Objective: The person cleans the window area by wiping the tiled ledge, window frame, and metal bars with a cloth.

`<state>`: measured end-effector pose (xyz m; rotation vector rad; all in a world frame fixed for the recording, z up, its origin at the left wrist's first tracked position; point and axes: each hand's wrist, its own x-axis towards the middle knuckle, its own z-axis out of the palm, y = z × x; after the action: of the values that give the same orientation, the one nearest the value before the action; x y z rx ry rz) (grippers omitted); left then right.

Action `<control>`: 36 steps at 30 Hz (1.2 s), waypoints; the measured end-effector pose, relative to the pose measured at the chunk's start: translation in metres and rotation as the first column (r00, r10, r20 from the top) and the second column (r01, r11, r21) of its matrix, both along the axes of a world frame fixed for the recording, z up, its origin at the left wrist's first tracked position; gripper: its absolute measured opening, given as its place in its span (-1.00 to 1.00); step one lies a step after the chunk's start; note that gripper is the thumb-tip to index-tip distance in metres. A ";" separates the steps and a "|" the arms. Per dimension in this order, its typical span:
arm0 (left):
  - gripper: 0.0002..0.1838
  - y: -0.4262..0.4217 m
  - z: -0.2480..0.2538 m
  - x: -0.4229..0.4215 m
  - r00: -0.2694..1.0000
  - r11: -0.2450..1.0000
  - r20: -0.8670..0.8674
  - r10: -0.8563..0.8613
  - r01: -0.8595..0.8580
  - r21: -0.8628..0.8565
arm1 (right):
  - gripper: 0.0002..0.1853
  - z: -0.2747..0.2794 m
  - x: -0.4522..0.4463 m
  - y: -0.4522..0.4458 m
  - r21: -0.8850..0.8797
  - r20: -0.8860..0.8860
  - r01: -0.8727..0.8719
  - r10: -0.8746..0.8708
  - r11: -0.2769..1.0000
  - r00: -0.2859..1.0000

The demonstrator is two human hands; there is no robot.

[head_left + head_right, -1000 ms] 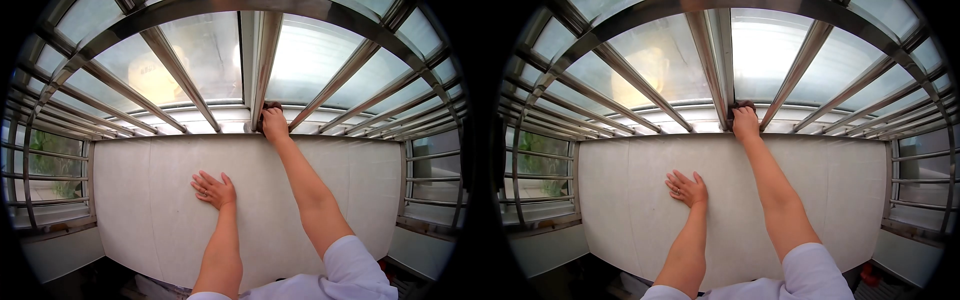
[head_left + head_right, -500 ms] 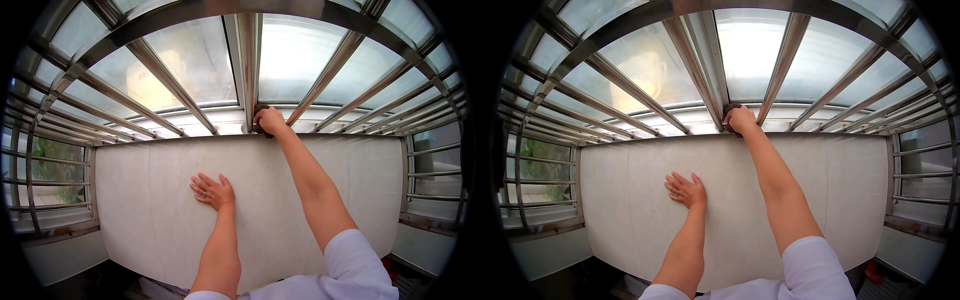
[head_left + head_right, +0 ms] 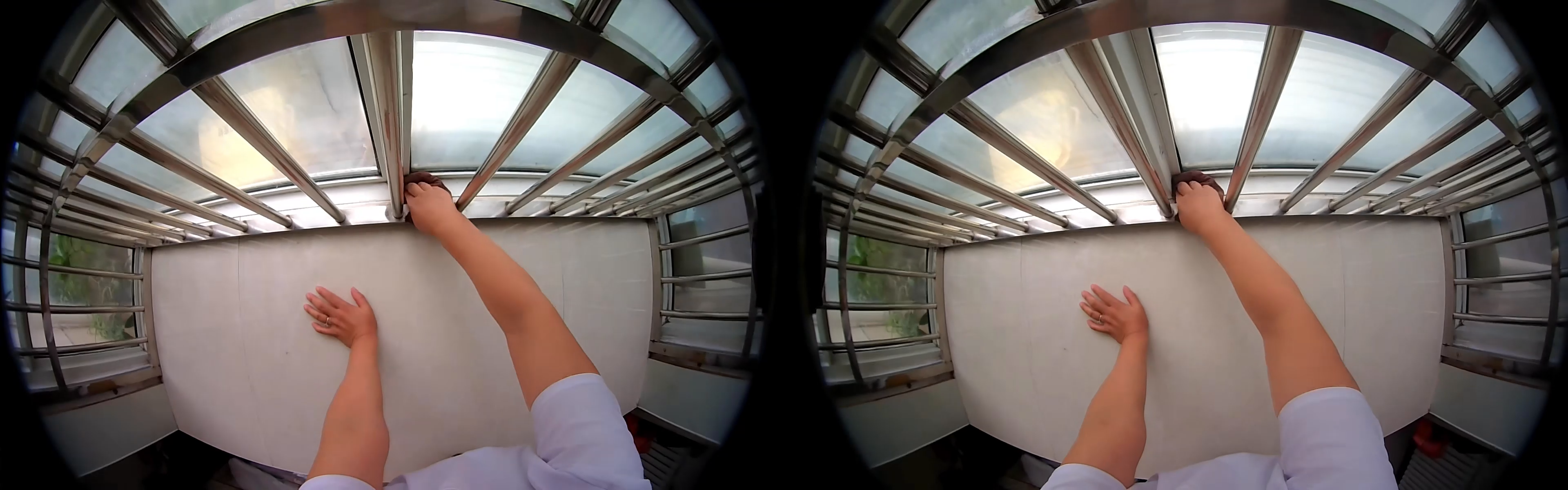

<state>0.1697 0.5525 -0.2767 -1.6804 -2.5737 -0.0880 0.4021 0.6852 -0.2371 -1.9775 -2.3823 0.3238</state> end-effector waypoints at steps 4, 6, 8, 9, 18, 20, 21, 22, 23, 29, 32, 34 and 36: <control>-0.15 -0.001 0.002 -0.002 1.000 1.000 0.030 0.001 -0.001 -0.010 | -0.65 0.007 -0.013 0.003 -0.243 0.273 0.163 -0.094 0.956 0.958; -0.15 0.000 0.002 -0.003 0.999 1.000 0.032 0.001 -0.001 -0.009 | -0.66 0.014 -0.012 0.007 -0.272 0.331 0.276 -0.180 0.922 0.926; -0.16 0.000 0.000 -0.003 1.000 1.000 0.031 0.003 -0.003 -0.006 | -0.68 0.015 -0.009 0.011 -0.294 0.393 0.385 -0.256 0.875 0.883; -0.16 0.001 -0.001 -0.002 0.999 1.000 0.034 0.007 -0.007 -0.005 | -0.67 0.015 -0.007 0.014 -0.299 0.385 0.375 -0.248 0.878 0.889; -0.16 0.001 0.002 0.000 1.000 1.000 0.024 -0.001 0.001 -0.003 | -0.69 -0.014 -0.012 0.001 0.100 -0.217 0.148 -0.123 0.984 0.968; -0.17 -0.001 0.002 -0.001 0.999 1.000 0.037 -0.003 0.004 -0.006 | -0.67 -0.018 -0.010 0.007 0.089 -0.294 0.216 -0.181 0.972 0.938; -0.17 0.000 0.001 -0.001 0.999 1.000 0.033 -0.008 0.008 -0.009 | -0.67 -0.019 -0.006 0.010 0.028 -0.263 0.191 -0.177 0.981 0.948; -0.17 -0.001 0.000 -0.001 1.000 1.000 0.021 -0.011 0.011 0.000 | -0.68 -0.015 -0.003 0.010 -0.037 -0.231 0.169 -0.173 0.985 0.958; -0.17 -0.001 0.000 -0.001 1.000 1.000 0.010 -0.013 0.013 0.011 | -0.68 -0.009 0.000 0.012 -0.082 -0.189 0.159 -0.172 0.984 0.967; -0.19 0.001 0.008 0.001 0.998 0.998 0.058 0.023 -0.019 -0.060 | -0.67 0.015 -0.003 -0.006 -0.158 0.124 0.131 -0.112 0.979 0.986; -0.19 0.001 0.003 -0.001 0.999 0.999 0.050 0.019 -0.016 -0.051 | -0.69 0.030 -0.004 0.002 -0.260 0.394 0.239 -0.123 0.936 0.911; -0.19 -0.001 0.002 -0.001 0.998 0.998 0.056 0.023 -0.020 -0.055 | -0.67 0.038 -0.007 0.010 -0.390 0.451 0.283 -0.087 0.876 0.888; -0.20 0.002 0.002 -0.004 0.998 0.998 0.060 0.030 -0.027 -0.050 | -0.64 0.025 -0.006 0.011 -0.384 0.458 0.300 -0.101 0.873 0.883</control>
<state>0.1659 0.5543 -0.2751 -1.6822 -2.6648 -0.0756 0.3963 0.6958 -0.2124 -2.7448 -2.4618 0.5178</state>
